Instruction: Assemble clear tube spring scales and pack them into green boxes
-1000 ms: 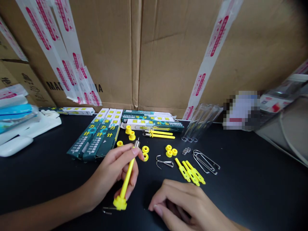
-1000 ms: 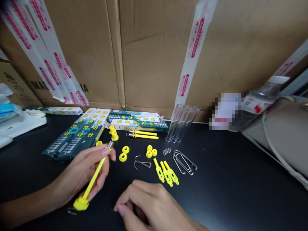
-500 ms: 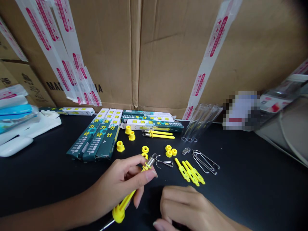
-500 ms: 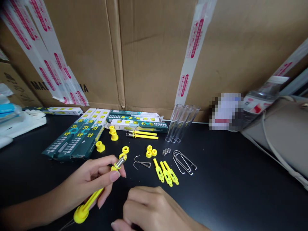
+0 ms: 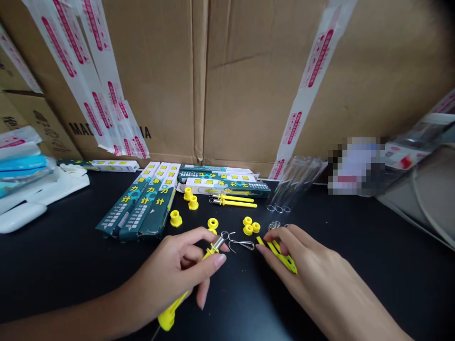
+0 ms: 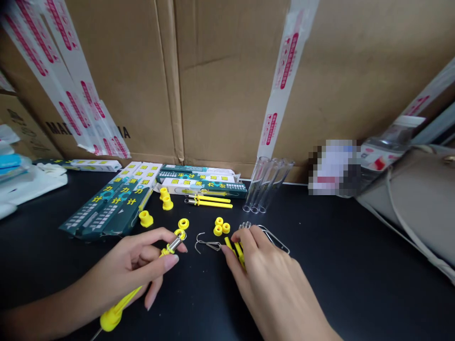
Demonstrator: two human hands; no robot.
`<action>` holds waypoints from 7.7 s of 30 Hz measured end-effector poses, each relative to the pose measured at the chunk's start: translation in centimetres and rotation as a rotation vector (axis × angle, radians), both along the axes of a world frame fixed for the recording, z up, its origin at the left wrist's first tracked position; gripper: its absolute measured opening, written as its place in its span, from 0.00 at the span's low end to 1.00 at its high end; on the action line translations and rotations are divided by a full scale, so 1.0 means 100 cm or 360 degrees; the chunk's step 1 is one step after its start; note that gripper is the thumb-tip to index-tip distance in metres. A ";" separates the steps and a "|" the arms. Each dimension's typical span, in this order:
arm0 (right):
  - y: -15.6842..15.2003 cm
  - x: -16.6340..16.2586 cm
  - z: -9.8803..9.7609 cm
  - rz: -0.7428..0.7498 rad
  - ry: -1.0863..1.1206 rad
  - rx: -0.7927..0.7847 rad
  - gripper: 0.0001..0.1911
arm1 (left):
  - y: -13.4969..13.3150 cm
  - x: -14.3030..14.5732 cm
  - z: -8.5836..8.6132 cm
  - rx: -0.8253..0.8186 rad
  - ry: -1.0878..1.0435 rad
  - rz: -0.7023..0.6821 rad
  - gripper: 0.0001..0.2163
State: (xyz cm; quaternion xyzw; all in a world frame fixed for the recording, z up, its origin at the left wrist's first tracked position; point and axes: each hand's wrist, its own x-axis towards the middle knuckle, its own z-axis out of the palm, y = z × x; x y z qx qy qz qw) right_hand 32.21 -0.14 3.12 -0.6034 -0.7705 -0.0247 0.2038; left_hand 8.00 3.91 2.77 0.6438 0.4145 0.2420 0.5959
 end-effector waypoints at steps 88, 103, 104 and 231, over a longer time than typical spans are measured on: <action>-0.011 -0.040 0.000 0.0255 0.2501 -0.1115 0.13 | -0.007 -0.001 -0.003 0.1014 0.0383 0.0259 0.04; -0.010 -0.033 -0.005 0.0349 0.2241 -0.1156 0.12 | -0.007 -0.002 -0.003 0.0923 0.0359 0.0251 0.02; -0.010 -0.032 -0.006 0.0322 0.2191 -0.1111 0.12 | -0.008 -0.002 -0.002 0.0930 0.0363 0.0248 0.01; -0.015 -0.050 -0.013 0.0338 0.1262 -0.0076 0.09 | -0.010 0.007 -0.001 0.0987 0.0663 0.0210 0.03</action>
